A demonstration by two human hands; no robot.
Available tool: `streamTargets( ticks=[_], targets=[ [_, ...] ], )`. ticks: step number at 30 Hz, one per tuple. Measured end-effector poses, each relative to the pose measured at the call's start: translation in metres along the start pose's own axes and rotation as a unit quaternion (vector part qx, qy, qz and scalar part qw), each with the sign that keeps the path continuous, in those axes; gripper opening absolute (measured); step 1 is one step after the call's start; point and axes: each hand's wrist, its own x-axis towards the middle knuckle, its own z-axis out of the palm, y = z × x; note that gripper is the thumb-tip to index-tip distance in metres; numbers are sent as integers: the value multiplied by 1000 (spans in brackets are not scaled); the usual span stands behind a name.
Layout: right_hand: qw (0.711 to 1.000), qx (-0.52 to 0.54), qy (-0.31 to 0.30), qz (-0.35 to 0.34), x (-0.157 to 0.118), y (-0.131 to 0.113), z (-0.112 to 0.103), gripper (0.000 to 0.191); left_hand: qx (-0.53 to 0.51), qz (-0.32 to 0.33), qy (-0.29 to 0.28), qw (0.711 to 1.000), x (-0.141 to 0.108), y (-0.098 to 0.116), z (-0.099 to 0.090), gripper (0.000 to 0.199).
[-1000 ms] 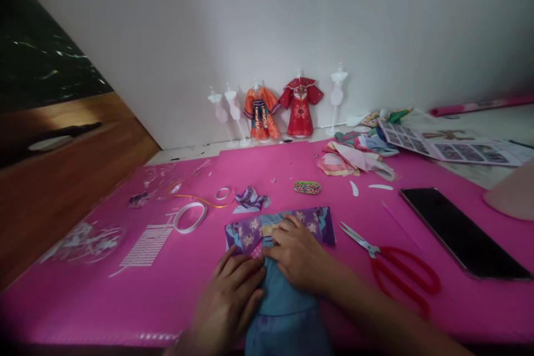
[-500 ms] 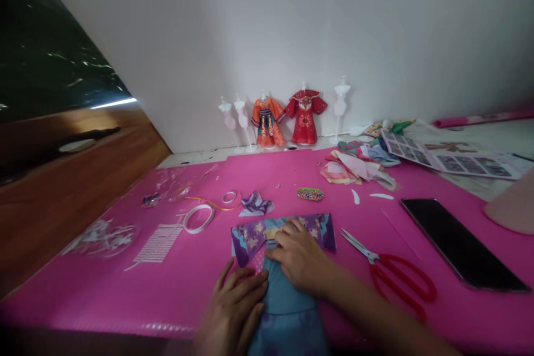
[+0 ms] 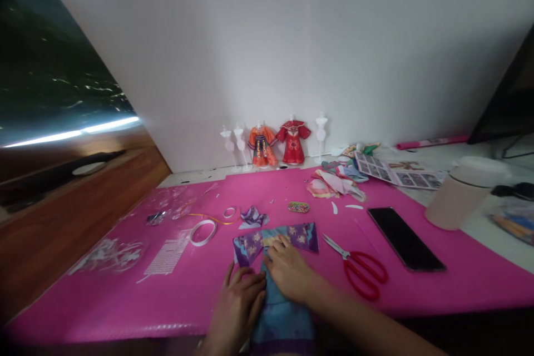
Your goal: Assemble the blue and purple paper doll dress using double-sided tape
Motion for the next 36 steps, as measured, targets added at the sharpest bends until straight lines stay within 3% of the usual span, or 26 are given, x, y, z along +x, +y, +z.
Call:
streamTargets(
  ticks=[8, 12, 15, 18, 22, 30, 36],
  targets=[
    [991, 49, 7, 121, 9, -12, 5, 17, -54, -57, 53, 996, 8, -8, 22, 19],
    [981, 120, 22, 151, -3, -9, 6, 32, -76, -76, 24, 994, 14, -32, 22, 16],
    [957, 177, 82, 216, -28, 17, 4, 45, -62, -132, 60, 988, 25, -61, 13, 18],
    [930, 135, 140, 311, -55, 60, 3, 35, -49, -181, 77, 979, 38, -89, 4, 24],
    [917, 103, 130, 363, -69, 106, 4, 32, -41, -232, 68, 969, 52, -111, 4, 27],
    [919, 164, 70, 352, -35, 119, 12, 19, -112, -280, 24, 953, 60, -115, 2, 19],
    [893, 246, 61, 373, -32, 117, -4, 21, -197, -309, 34, 930, 68, -106, -13, 25]
  ],
)
